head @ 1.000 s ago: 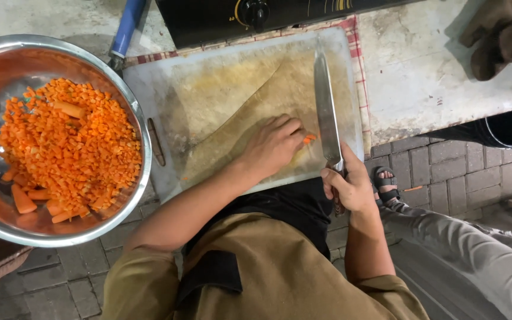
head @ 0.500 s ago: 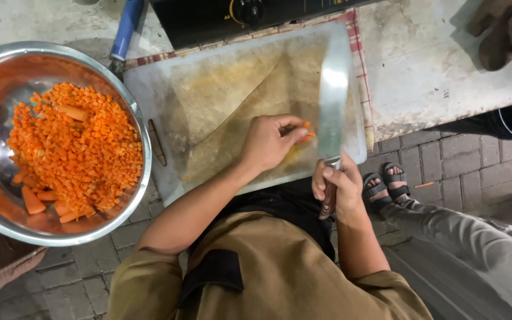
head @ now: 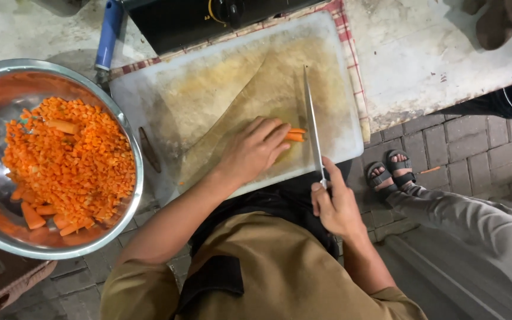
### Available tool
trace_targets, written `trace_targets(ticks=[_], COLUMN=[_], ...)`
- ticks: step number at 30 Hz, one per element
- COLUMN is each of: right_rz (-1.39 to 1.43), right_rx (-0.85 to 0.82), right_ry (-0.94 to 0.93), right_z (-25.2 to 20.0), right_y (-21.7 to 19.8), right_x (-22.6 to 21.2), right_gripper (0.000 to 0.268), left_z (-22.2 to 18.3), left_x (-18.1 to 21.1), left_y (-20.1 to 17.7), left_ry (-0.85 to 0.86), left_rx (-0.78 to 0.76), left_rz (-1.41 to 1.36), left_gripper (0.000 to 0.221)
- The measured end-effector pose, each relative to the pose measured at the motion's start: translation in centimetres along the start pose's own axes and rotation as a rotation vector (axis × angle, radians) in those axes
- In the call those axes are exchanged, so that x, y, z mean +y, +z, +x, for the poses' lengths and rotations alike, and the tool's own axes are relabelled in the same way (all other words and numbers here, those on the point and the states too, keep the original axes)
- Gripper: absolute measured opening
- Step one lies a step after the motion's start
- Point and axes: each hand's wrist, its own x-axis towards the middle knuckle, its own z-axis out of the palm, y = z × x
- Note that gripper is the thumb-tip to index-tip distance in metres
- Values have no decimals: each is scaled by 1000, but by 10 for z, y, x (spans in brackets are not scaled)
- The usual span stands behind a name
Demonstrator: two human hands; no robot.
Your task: Chopping carrots on a cutting board and transferring the pieces into a metal bowl.
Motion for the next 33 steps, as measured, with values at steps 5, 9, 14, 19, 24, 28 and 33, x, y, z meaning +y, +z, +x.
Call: trace_targets(ticks=[5,9,14,19,24,28,33], right_rz=[127,172,186,152,124,68,-27], right_rx=[2,37,15,-53,-33,-80,-130], right_ry=[-173,-258,-264,-233,-205,-173,-89], right_z=[8,14,14,11,11,9,13], right_y=[19,20,13,10,4,3,-3], right_x=[6,12,17,9,8,-3,-32], right_gripper=[50,48,47,49,47,48,45], left_z=[-1,5,6,6,2,-5,1], left_x=[8,10,8,11,5,-7,0], left_y=[13,6,5,8,5,8,5], left_ry=[-61,-127,-271,-304,-151,-98,-24], left_rx=[-2,2,22,31,38,22,61], left_rz=[-33,-145,-293,-208,-212,-246,-161], left_gripper=[21,12,9,7,14,15,11])
